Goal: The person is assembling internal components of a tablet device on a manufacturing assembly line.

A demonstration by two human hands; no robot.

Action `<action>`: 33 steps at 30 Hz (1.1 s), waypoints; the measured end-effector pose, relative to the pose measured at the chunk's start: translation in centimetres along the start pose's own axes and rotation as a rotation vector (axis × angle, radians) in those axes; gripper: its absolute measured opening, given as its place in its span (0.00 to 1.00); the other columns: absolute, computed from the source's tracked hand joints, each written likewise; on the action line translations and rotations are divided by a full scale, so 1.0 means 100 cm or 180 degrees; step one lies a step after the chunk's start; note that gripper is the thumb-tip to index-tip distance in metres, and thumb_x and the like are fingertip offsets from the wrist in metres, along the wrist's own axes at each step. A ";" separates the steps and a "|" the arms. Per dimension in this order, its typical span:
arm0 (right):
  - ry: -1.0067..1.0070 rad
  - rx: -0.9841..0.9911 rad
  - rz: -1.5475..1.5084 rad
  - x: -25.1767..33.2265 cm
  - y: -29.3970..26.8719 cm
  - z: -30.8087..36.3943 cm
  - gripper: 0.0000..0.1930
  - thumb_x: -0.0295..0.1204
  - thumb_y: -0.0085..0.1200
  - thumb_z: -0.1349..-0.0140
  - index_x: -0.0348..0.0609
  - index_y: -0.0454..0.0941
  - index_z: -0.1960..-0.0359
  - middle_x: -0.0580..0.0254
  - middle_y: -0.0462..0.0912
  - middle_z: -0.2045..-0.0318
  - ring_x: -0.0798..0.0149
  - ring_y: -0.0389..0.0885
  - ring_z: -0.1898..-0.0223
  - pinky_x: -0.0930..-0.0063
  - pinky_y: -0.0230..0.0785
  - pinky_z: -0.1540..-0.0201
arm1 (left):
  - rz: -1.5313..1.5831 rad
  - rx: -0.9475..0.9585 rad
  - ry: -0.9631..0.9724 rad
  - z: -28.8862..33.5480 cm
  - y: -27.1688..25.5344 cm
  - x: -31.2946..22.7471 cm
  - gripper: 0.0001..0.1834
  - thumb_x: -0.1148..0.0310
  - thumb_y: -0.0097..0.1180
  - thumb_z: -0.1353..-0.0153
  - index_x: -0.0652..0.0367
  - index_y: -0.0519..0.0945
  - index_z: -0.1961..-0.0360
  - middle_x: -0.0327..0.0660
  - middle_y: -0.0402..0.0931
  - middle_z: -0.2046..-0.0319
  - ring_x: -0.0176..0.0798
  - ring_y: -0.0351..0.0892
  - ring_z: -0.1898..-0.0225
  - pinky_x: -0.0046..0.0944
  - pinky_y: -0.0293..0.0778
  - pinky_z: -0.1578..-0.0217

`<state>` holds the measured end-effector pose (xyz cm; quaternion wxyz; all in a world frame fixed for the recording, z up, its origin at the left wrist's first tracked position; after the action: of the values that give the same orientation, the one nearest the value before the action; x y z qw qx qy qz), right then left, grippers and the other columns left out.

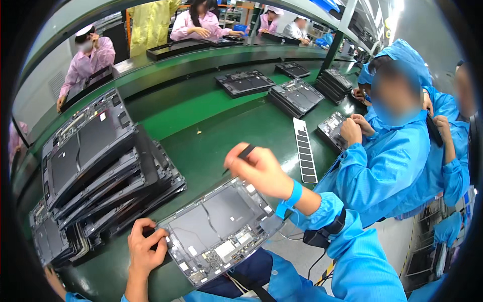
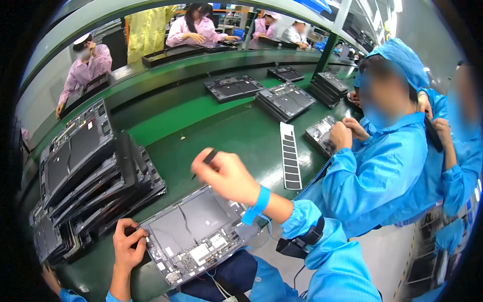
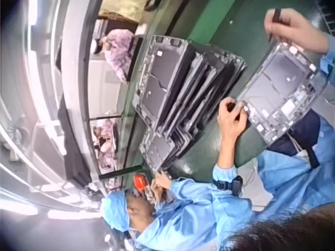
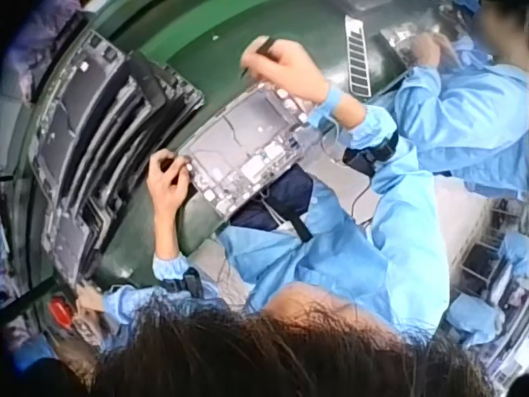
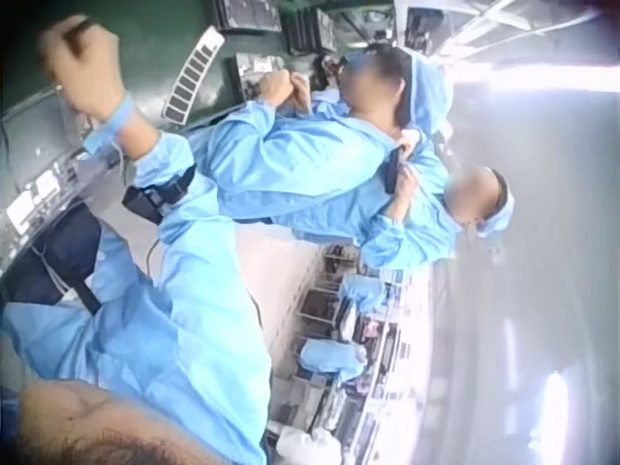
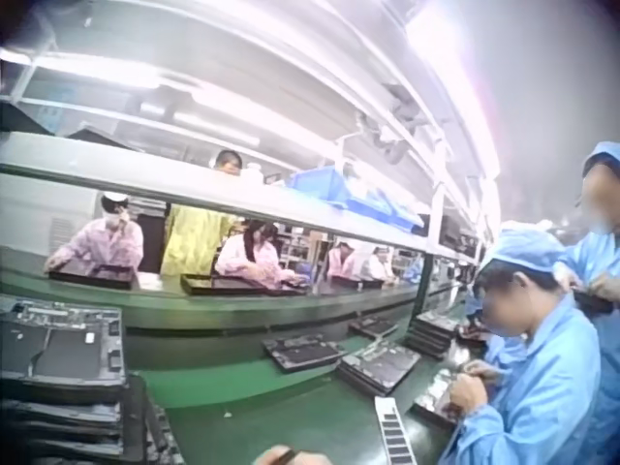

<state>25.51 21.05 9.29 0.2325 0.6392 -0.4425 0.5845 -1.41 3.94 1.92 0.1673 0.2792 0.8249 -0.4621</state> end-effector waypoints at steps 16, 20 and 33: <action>-0.0489 0.1966 0.0463 -0.030 0.114 -0.019 0.09 0.29 0.58 0.38 0.35 0.82 0.62 0.61 0.85 0.73 0.72 0.83 0.70 0.77 0.75 0.65 | 0.0105 0.0177 0.0294 -0.005 0.004 0.000 0.10 0.74 0.63 0.56 0.52 0.86 0.69 0.43 0.73 0.63 0.43 0.80 0.68 0.39 0.79 0.66; -0.0914 0.1819 0.0606 -0.032 0.119 -0.021 0.09 0.32 0.58 0.42 0.42 0.83 0.64 0.57 0.85 0.72 0.61 0.84 0.72 0.69 0.75 0.67 | 0.0192 0.0195 0.0249 -0.006 0.003 0.002 0.10 0.74 0.63 0.56 0.52 0.87 0.69 0.43 0.73 0.63 0.44 0.81 0.68 0.39 0.79 0.65; -0.1202 0.2040 0.0713 -0.037 0.119 -0.025 0.08 0.31 0.58 0.40 0.40 0.82 0.64 0.56 0.84 0.70 0.59 0.83 0.72 0.70 0.73 0.72 | 0.0303 0.0257 0.0197 -0.010 0.004 0.002 0.09 0.73 0.63 0.55 0.52 0.86 0.69 0.43 0.76 0.61 0.45 0.81 0.64 0.40 0.80 0.62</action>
<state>14.51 18.23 3.70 -0.1297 0.7235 -0.3395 0.5869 -1.37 5.00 2.05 0.1522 0.3388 0.7962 -0.4777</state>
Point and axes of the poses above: each hand's wrist, its own z-axis away from the middle knuckle, its own y-axis out of the palm, x = y × z, the point moved 2 cm from there along -z, towards the middle knuckle
